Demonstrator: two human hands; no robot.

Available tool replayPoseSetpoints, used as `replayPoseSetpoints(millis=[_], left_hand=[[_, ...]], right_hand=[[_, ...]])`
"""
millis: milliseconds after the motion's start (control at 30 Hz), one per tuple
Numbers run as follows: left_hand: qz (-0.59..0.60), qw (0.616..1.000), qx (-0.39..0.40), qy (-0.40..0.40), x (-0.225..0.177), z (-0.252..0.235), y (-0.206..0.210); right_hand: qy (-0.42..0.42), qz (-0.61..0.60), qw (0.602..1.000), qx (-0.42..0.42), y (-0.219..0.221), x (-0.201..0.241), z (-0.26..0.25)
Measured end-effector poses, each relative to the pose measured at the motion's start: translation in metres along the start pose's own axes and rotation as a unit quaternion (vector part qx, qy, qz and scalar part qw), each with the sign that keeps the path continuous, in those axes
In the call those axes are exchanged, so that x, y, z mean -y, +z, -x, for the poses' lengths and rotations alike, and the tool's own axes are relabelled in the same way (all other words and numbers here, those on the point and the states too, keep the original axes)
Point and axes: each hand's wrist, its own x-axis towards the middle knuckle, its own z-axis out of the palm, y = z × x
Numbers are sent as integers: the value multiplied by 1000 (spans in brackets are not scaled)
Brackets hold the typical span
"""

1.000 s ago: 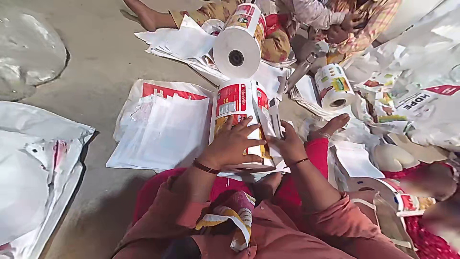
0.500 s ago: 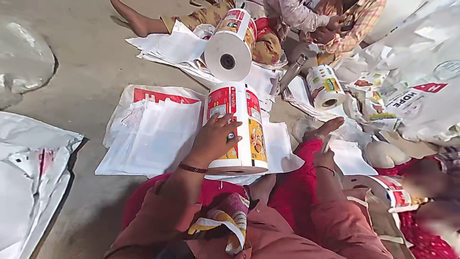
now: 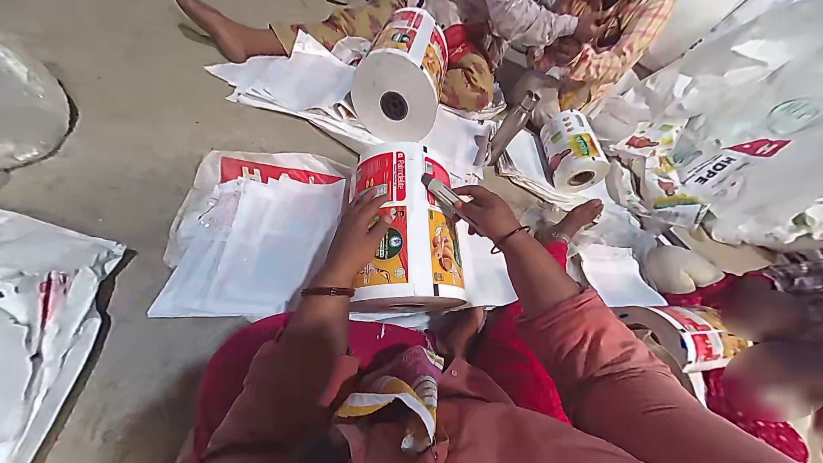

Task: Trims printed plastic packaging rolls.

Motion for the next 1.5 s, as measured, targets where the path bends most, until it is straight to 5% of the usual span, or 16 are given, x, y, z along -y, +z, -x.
replayPoseSetpoints(millis=[700,933,1200,1500], left_hand=[[67,996,37,44,1,-16,-8],[23,999,43,7,-8,-11,-17],[-59,982,95,-149,7,-12,-27],[-26,978,129,-160,23,-15,-34]], right_hand=[[-57,-50,973,217,5,-3,62],[10,65,998,10,2,18,49],[72,226,971,-10,20,75,-46],[79,279,956,-42,32,95,-76]])
